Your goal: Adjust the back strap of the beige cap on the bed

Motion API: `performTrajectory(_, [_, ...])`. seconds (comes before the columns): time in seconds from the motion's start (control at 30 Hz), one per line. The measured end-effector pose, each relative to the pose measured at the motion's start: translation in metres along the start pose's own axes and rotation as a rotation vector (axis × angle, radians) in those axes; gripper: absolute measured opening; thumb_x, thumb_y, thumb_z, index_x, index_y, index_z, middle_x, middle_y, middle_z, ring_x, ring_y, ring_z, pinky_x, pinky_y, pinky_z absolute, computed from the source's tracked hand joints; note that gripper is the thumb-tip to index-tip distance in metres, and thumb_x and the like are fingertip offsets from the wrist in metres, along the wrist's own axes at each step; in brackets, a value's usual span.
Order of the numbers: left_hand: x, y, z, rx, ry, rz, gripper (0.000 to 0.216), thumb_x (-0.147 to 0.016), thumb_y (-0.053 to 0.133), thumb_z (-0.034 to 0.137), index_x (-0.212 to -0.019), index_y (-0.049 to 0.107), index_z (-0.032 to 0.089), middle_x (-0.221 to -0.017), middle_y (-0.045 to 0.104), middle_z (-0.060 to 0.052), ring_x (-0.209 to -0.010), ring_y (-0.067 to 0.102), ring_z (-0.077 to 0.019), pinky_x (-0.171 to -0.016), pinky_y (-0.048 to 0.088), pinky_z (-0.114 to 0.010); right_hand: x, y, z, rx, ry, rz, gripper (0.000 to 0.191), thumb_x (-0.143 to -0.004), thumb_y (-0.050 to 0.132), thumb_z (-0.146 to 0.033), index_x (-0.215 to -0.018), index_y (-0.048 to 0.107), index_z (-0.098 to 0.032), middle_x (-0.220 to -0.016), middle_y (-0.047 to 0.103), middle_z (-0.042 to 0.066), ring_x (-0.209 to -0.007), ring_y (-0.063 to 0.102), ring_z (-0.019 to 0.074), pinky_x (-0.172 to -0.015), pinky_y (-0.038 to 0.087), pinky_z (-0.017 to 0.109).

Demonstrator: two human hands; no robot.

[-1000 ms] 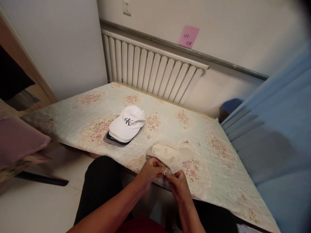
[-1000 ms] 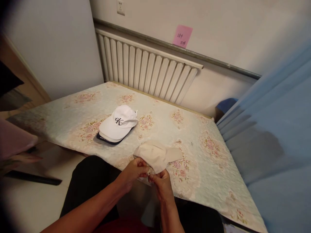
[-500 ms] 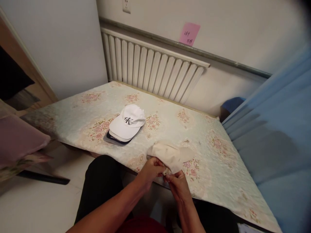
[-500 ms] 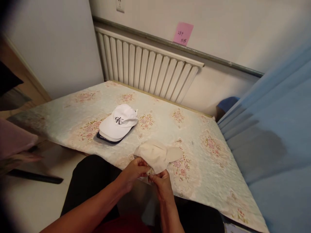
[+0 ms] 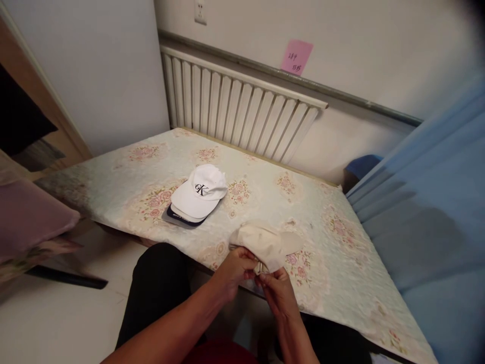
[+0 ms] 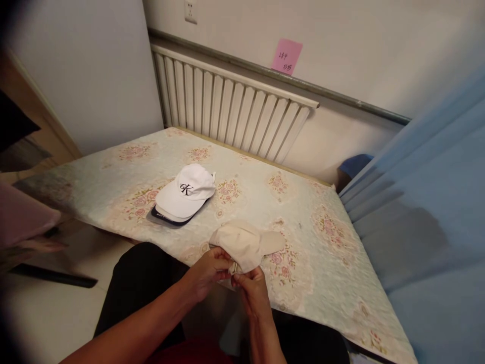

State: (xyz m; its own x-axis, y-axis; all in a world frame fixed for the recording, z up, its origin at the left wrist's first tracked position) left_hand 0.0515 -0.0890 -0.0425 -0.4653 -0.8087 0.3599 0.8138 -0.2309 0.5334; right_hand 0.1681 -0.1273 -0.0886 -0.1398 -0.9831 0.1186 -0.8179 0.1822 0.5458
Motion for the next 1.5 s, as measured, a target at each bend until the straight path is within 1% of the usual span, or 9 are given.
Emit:
performTrajectory(0.17, [0.0, 0.001, 0.001, 0.013, 0.005, 0.019, 0.021, -0.053, 0.065, 0.011, -0.07, 0.053, 0.014, -0.058, 0.059, 0.001, -0.049, 0.058, -0.0145, -0.06, 0.047, -0.032, 0.002, 0.003, -0.002, 0.027, -0.019, 0.009, 0.031, -0.055, 0.079, -0.014, -0.083, 0.066, -0.017, -0.06, 0.061, -0.003, -0.048, 0.045, 0.0079, -0.047, 0.037, 0.022])
performTrajectory(0.37, [0.003, 0.003, 0.002, 0.001, 0.068, -0.026, 0.017, -0.056, 0.059, 0.01, -0.069, 0.05, 0.015, -0.056, 0.061, 0.001, -0.047, 0.058, -0.0153, -0.056, 0.046, -0.03, 0.008, 0.01, -0.007, 0.042, -0.029, 0.005, 0.025, -0.06, 0.078, -0.021, -0.081, 0.065, -0.016, -0.063, 0.06, -0.002, -0.052, 0.047, 0.009, -0.049, 0.038, 0.023])
performTrajectory(0.5, [0.004, 0.004, 0.0, -0.02, 0.129, -0.043, 0.014, -0.058, 0.056, 0.01, -0.068, 0.049, 0.016, -0.054, 0.059, 0.002, -0.045, 0.057, -0.0143, -0.053, 0.045, -0.028, 0.009, 0.015, -0.011, 0.058, -0.022, 0.098, 0.019, -0.064, 0.075, -0.024, -0.076, 0.063, -0.015, -0.06, 0.058, -0.002, -0.049, 0.045, 0.0086, -0.047, 0.036, 0.023])
performTrajectory(0.7, [0.006, 0.009, 0.0, -0.024, 0.142, -0.036, 0.016, -0.058, 0.056, 0.01, -0.064, 0.044, 0.018, -0.05, 0.056, 0.003, -0.044, 0.056, -0.0142, -0.049, 0.045, -0.027, 0.009, 0.021, -0.014, 0.111, 0.001, 0.235, 0.017, -0.061, 0.074, -0.022, -0.068, 0.061, -0.015, -0.052, 0.052, -0.005, -0.042, 0.037, 0.0067, -0.041, 0.031, 0.023])
performTrajectory(0.83, [0.008, 0.01, 0.002, -0.029, 0.152, -0.06, 0.016, -0.059, 0.057, 0.012, -0.065, 0.043, 0.019, -0.049, 0.055, 0.004, -0.046, 0.057, -0.0157, -0.051, 0.045, -0.029, 0.01, 0.028, -0.018, 0.056, -0.017, 0.226, 0.013, -0.062, 0.072, -0.02, -0.067, 0.06, -0.016, -0.049, 0.048, -0.006, -0.042, 0.035, 0.0062, -0.041, 0.03, 0.022])
performTrajectory(1.1, [0.009, 0.008, 0.004, -0.056, 0.167, -0.138, 0.017, -0.065, 0.061, 0.018, -0.072, 0.045, 0.019, -0.053, 0.058, 0.003, -0.048, 0.057, -0.0142, -0.054, 0.043, -0.027, 0.012, 0.033, -0.025, -0.08, 0.004, 0.134, 0.011, -0.065, 0.072, -0.018, -0.069, 0.062, -0.016, -0.05, 0.046, -0.007, -0.042, 0.033, 0.005, -0.042, 0.03, 0.021])
performTrajectory(1.27, [0.011, 0.009, 0.011, -0.109, 0.168, -0.065, 0.02, -0.062, 0.067, 0.02, -0.069, 0.048, 0.019, -0.058, 0.057, 0.003, -0.055, 0.055, -0.0121, -0.056, 0.04, -0.024, 0.014, 0.035, -0.029, -0.099, -0.01, 0.129, 0.014, -0.065, 0.073, -0.022, -0.065, 0.059, -0.018, -0.051, 0.044, -0.006, -0.043, 0.031, 0.0061, -0.042, 0.028, 0.022])
performTrajectory(1.4, [0.01, 0.012, 0.013, -0.129, 0.179, -0.054, 0.018, -0.062, 0.064, 0.015, -0.067, 0.047, 0.018, -0.059, 0.055, 0.004, -0.057, 0.052, -0.0095, -0.056, 0.036, -0.021, 0.014, 0.035, -0.03, -0.061, -0.029, 0.148, 0.02, -0.065, 0.072, -0.022, -0.058, 0.053, -0.02, -0.049, 0.038, -0.007, -0.044, 0.027, 0.0072, -0.042, 0.026, 0.023])
performTrajectory(1.5, [0.01, 0.013, 0.013, -0.135, 0.17, -0.049, 0.017, -0.061, 0.061, 0.01, -0.068, 0.046, 0.018, -0.06, 0.054, 0.005, -0.057, 0.049, -0.0079, -0.055, 0.033, -0.019, 0.014, 0.034, -0.03, -0.074, -0.032, 0.152, 0.016, -0.065, 0.071, -0.02, -0.061, 0.056, -0.021, -0.051, 0.042, -0.006, -0.044, 0.029, 0.0074, -0.043, 0.026, 0.023])
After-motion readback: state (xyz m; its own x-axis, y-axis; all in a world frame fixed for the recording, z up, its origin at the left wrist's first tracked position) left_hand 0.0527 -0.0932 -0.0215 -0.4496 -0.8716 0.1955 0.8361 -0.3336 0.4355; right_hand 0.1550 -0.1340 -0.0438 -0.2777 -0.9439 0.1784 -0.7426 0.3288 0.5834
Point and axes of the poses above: each hand's wrist, its own x-axis away from the middle knuckle, its own y-axis out of the palm, z = x × y, the point moved 2 cm from there along -x, towards the middle knuckle
